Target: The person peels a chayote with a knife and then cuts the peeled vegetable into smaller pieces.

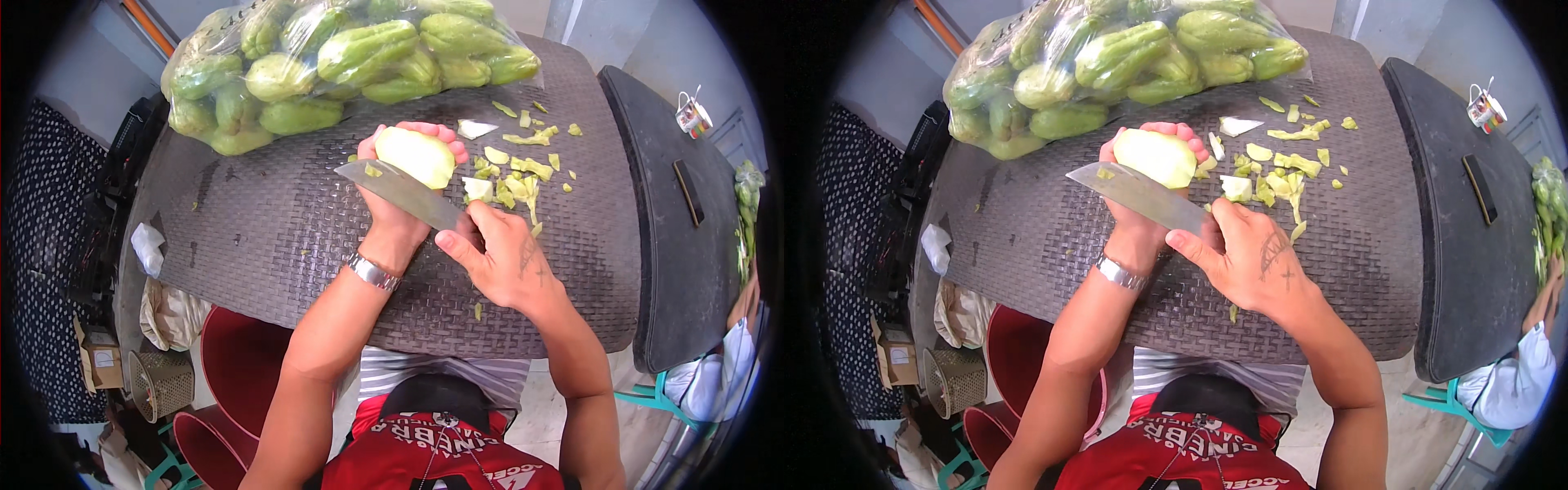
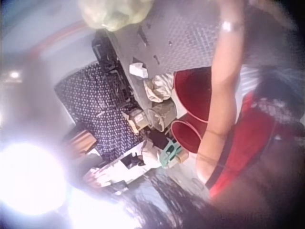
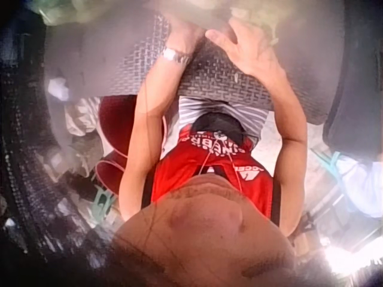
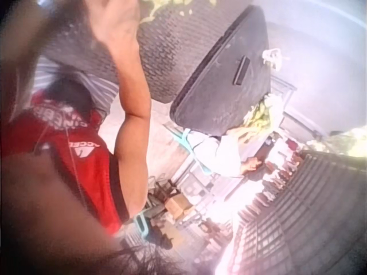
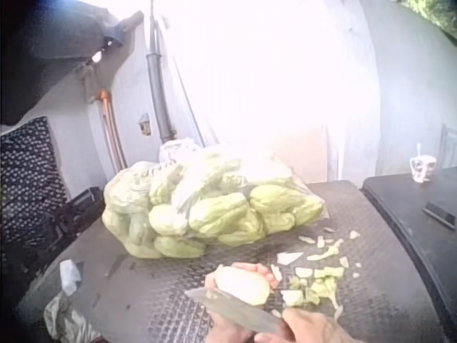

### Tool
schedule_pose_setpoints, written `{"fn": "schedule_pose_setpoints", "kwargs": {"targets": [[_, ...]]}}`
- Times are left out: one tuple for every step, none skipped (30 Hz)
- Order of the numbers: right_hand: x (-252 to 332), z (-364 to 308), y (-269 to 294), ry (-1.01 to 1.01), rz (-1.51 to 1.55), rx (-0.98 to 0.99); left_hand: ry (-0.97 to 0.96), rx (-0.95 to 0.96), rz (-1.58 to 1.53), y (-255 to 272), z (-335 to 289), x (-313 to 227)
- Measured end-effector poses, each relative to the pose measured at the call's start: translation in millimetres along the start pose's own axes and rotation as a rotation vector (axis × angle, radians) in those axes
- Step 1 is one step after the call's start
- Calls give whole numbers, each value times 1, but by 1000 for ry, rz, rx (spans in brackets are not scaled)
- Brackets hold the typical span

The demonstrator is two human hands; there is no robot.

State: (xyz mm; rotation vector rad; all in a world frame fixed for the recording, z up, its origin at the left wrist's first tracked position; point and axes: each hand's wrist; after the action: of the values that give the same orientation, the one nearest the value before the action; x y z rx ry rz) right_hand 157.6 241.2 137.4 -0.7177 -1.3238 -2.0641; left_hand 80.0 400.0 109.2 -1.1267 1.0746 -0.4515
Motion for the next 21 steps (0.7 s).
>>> {"fn": "schedule_pose_setpoints", "kwargs": {"targets": [[1, 0, 0, -5, -1, 0, 0, 9, 5, 0, 0, 0], [1, 0, 1, -10, -2, 1, 1, 18, 10, 1, 0, 0], [2, 0, 1, -11, -2, 1, 1, 18, 9, 0, 0, 1], [3, 0, 2, -32, 0, 9, 7, 19, -3, -1, -1, 0], [4, 0, 3, -53, 2, 16, 13, 20, -14, -2, -1, 1], [5, 1, 3, -53, 2, 16, 14, 20, -14, -2, -2, 1], [5, 2, 4, -60, 4, 21, 10, 25, -10, -1, -2, 1], [5, 2, 4, -67, 5, 26, 7, 30, -5, -1, -2, 1], [5, 2, 4, -67, 5, 25, 7, 30, -5, -2, -2, 1], [5, 3, 4, -65, -1, 27, 4, 15, -9, -3, -3, 1], [5, 3, 4, -63, -8, 28, 1, -1, -14, -4, -4, 1], [4, 3, 5, -64, -8, 27, 2, 0, -13, -3, -4, 1], [4, 3, 5, -69, 2, 30, 10, 19, -10, -2, -4, 2], [4, 4, 5, -75, 13, 33, 18, 37, -7, -1, -4, 2], [3, 4, 5, -77, 13, 32, 21, 37, -8, -1, -4, 4], [2, 3, 5, -78, 26, 31, 26, 68, -2, -1, -4, 6], [1, 3, 5, -79, 39, 31, 32, 99, 3, -1, -5, 8], [1, 3, 5, -80, 40, 32, 32, 98, 3, -1, -5, 10], [2, 4, 6, -79, 50, 26, 41, 129, -15, -1, -6, 11], [3, 4, 6, -77, 61, 21, 48, 159, -33, -1, -6, 12], [3, 4, 6, -80, 60, 19, 51, 160, -34, -1, -6, 13]]}}
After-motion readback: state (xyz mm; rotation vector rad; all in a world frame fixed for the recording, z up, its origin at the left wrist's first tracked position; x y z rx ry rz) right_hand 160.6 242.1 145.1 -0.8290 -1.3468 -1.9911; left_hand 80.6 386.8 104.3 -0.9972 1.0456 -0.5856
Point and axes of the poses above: each hand's wrist, its own z-axis towards the middle knuckle, its own y-axis out of the back of the hand, x = y × z, and after that the axes turned 15 degrees about y, right-handed
